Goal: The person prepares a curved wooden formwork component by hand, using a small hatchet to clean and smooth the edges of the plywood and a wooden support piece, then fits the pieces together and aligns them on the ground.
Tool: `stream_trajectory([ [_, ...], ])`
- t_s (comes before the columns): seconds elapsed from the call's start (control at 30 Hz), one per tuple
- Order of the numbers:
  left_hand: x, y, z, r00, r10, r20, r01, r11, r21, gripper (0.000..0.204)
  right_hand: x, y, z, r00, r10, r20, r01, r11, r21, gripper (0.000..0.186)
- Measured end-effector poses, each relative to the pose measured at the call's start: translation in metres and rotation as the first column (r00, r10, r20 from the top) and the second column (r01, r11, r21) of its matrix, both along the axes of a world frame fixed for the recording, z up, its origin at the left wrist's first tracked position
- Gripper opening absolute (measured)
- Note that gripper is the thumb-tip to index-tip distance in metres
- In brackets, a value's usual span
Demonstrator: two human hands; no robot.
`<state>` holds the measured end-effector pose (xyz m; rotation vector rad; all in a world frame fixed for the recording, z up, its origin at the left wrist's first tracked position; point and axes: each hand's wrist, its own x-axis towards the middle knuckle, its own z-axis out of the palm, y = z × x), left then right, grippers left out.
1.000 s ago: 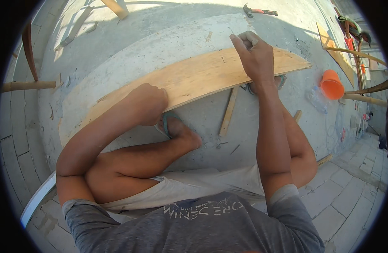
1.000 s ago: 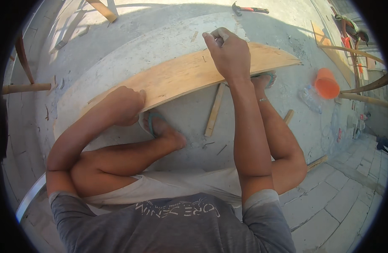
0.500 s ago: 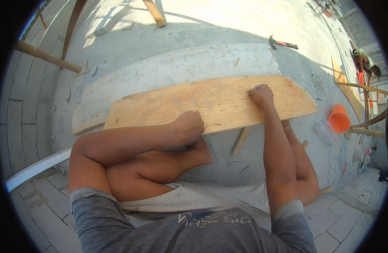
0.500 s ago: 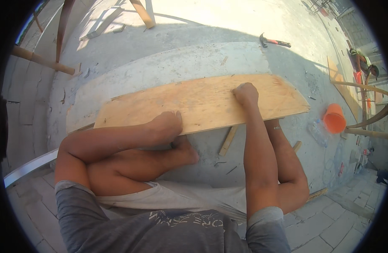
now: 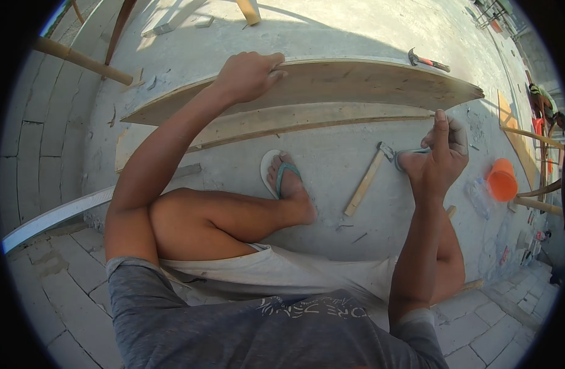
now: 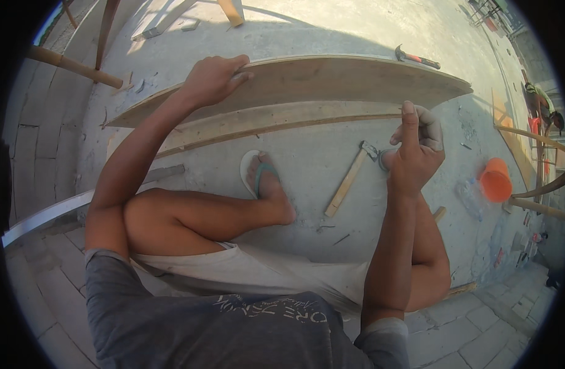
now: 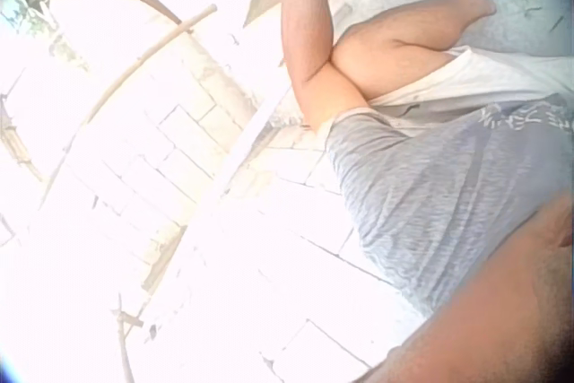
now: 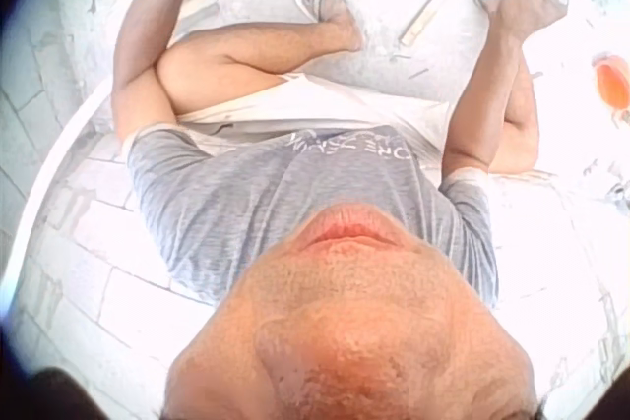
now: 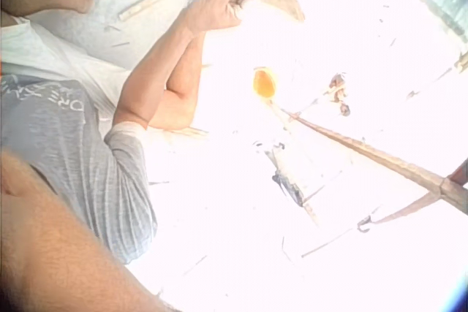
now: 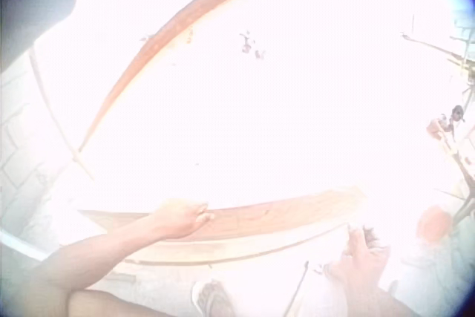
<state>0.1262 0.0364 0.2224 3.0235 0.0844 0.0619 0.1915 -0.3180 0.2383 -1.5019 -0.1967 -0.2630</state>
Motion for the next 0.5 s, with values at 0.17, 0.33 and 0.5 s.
stream_trajectory([
  [0.17, 0.043, 0.042, -0.01, 0.959, 0.098, 0.265, -0.129, 0.987, 0.099, 0.035, -0.007, -0.07, -0.061, 0.972, -0.116, -0.205, 0.069, 0.972, -0.223, 0.016],
  [0.33, 0.045, 0.099, -0.015, 0.939, 0.043, 0.341, -0.15, 0.944, 0.294, 0.026, -0.03, -0.071, -0.131, 0.865, -0.053, -0.498, -0.201, 0.874, -0.443, 0.018],
  [0.5, 0.058, 0.126, -0.102, 0.971, 0.137, 0.198, -0.189, 0.943, 0.273, 0.03, -0.056, -0.055, -0.21, 0.768, 0.001, -0.64, -0.298, 0.886, -0.356, 0.02],
])
